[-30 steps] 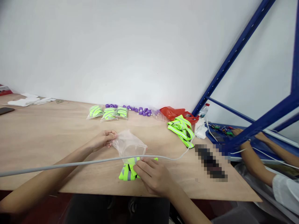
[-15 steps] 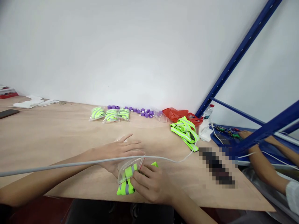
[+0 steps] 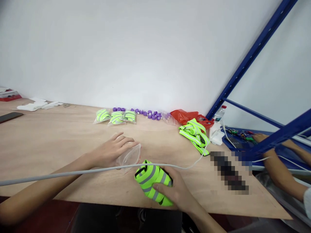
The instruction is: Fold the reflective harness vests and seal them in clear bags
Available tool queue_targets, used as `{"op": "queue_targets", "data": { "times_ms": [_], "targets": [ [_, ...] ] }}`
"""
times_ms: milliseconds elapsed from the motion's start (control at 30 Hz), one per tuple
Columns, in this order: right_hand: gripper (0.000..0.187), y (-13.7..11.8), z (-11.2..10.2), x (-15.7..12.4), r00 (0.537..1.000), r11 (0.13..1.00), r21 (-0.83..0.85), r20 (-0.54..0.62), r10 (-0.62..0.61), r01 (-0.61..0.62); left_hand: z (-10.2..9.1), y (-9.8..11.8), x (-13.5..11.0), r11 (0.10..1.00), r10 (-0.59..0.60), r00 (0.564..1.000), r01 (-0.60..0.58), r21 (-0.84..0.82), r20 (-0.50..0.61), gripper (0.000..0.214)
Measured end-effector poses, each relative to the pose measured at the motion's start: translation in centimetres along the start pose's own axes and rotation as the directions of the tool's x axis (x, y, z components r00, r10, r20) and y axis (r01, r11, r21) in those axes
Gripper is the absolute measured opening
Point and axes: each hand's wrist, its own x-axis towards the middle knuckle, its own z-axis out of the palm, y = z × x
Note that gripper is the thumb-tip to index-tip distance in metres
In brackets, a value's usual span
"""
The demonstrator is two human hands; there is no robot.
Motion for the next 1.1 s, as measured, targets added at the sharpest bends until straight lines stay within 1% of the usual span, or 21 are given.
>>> {"op": "queue_targets", "data": {
  "times_ms": [33, 67, 100, 167, 233, 300, 400, 467, 567, 700, 767, 867, 933, 1033, 1100],
  "targets": [
    [0.046, 0.1, 0.4, 0.1, 0.993, 0.986, 0.122, -0.007, 0.117, -0.115, 0.1, 0.4, 0.0, 0.999, -0.001, 1.000, 0.001, 0.032, -0.001, 0.070],
    [0.049, 0.2, 0.9, 0.3, 0.981, 0.956, 0.226, -0.006, 0.195, -0.189, 0.1, 0.8, 0.1, 0.998, 0.003, 1.000, -0.003, 0.055, -0.003, 0.072],
    [0.052, 0.2, 1.3, 0.5, 0.969, 0.924, 0.305, -0.009, 0.246, -0.231, 0.2, 1.1, 0.1, 0.997, 0.011, 1.000, -0.011, 0.070, -0.003, 0.076],
    [0.054, 0.1, 1.9, 1.0, 0.958, 0.887, 0.384, -0.018, 0.286, -0.257, 0.4, 1.6, 0.3, 0.996, 0.033, 0.999, -0.033, 0.086, 0.004, 0.086],
    [0.052, -0.2, 2.1, 1.4, 0.959, 0.887, 0.382, -0.006, 0.282, -0.258, 0.7, 1.8, 0.4, 0.994, 0.058, 0.998, -0.058, 0.095, 0.011, 0.092],
    [0.047, -0.6, 1.9, 1.6, 0.963, 0.899, 0.346, 0.067, 0.262, -0.269, 1.0, 1.8, 0.4, 0.992, 0.069, 0.998, -0.070, 0.101, 0.014, 0.093],
    [0.043, -1.2, 1.8, 1.7, 0.952, 0.905, 0.312, 0.195, 0.238, -0.290, 1.1, 1.9, 0.6, 0.991, 0.096, 0.995, -0.098, 0.094, 0.028, 0.092],
    [0.043, -1.3, 1.8, 1.9, 0.946, 0.916, 0.276, 0.227, 0.233, -0.292, 1.2, 2.2, 0.8, 0.988, 0.132, 0.990, -0.135, 0.072, 0.045, 0.088],
    [0.040, -1.1, 2.1, 2.7, 0.954, 0.938, 0.222, 0.198, 0.224, -0.267, 1.7, 2.7, 0.9, 0.986, 0.165, 0.985, -0.164, -0.010, 0.060, 0.086],
    [0.036, -0.4, 2.5, 3.6, 0.955, 0.936, 0.208, 0.151, 0.256, -0.284, 3.7, 3.5, 1.0, 0.977, 0.146, 0.989, -0.140, -0.163, 0.023, 0.082],
    [0.032, -0.1, 2.8, 3.9, 0.954, 0.942, 0.182, 0.154, 0.257, -0.283, 4.7, 3.9, 1.1, 0.966, 0.149, 0.989, -0.141, -0.219, 0.017, 0.086],
    [0.025, 0.5, 3.5, 4.1, 0.963, 0.954, 0.151, 0.126, 0.240, -0.257, 5.7, 4.5, 1.0, 0.939, 0.140, 0.990, -0.126, -0.319, 0.020, 0.099],
    [0.023, 1.1, 4.2, 4.0, 0.966, 0.951, 0.180, 0.092, 0.240, -0.253, 6.0, 4.9, 0.9, 0.920, 0.117, 0.993, -0.100, -0.380, 0.022, 0.106],
    [0.023, 2.0, 5.3, 3.9, 0.964, 0.921, 0.291, 0.024, 0.264, -0.260, 6.3, 5.4, 0.6, 0.904, 0.056, 0.998, -0.037, -0.425, 0.032, 0.111],
    [0.027, 2.5, 5.8, 4.0, 0.954, 0.898, 0.357, -0.058, 0.295, -0.256, 6.7, 5.8, 0.6, 0.902, 0.005, 0.999, 0.010, -0.432, 0.034, 0.112]
  ]
}}
